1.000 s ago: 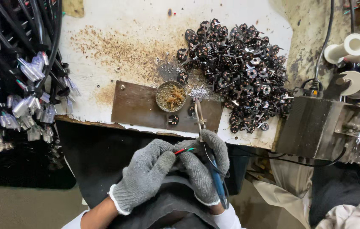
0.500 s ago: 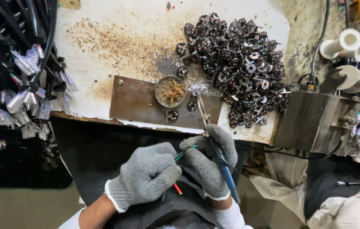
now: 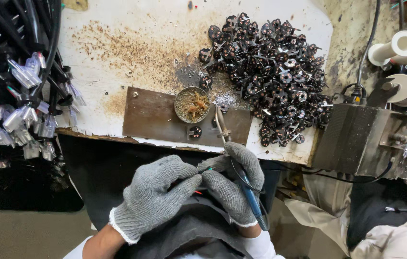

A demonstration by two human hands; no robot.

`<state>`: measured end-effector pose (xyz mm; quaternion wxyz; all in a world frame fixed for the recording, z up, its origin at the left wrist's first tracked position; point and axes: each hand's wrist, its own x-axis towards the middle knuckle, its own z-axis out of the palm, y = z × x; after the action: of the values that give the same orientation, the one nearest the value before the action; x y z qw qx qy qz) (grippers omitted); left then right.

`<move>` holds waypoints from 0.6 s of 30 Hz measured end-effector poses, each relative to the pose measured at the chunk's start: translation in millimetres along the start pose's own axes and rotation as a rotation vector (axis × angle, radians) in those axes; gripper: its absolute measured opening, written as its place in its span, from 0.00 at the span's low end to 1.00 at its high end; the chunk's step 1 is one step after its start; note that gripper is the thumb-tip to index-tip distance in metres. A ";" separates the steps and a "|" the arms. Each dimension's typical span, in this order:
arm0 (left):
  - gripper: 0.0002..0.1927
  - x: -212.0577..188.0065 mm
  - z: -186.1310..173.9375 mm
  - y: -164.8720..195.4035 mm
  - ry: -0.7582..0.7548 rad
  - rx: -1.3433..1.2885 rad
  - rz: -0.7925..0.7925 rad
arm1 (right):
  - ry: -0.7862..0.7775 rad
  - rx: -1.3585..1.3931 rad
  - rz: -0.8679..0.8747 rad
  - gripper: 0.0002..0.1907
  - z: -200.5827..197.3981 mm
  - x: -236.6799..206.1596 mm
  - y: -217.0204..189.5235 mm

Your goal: The person, wearing gloves, holds stripped wire ends and uses a soldering iron to tin the exposed copper strands, dipping them into a small dish of flux or solder paste between wires. They repeatedly process wire leads one at a time at a cluttered workbench, occasionally setting finished wires aside.

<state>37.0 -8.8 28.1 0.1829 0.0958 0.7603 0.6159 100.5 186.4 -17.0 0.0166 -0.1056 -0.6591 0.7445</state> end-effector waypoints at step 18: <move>0.10 67.8 -21.8 5.7 0.115 0.536 -0.063 | 0.055 -0.509 -0.451 0.21 -0.6 36.9 32.9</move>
<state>-34.2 -2.0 26.6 0.1267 0.0819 0.9078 0.3912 68.3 188.7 -54.5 0.1717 0.0219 -0.8299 0.5305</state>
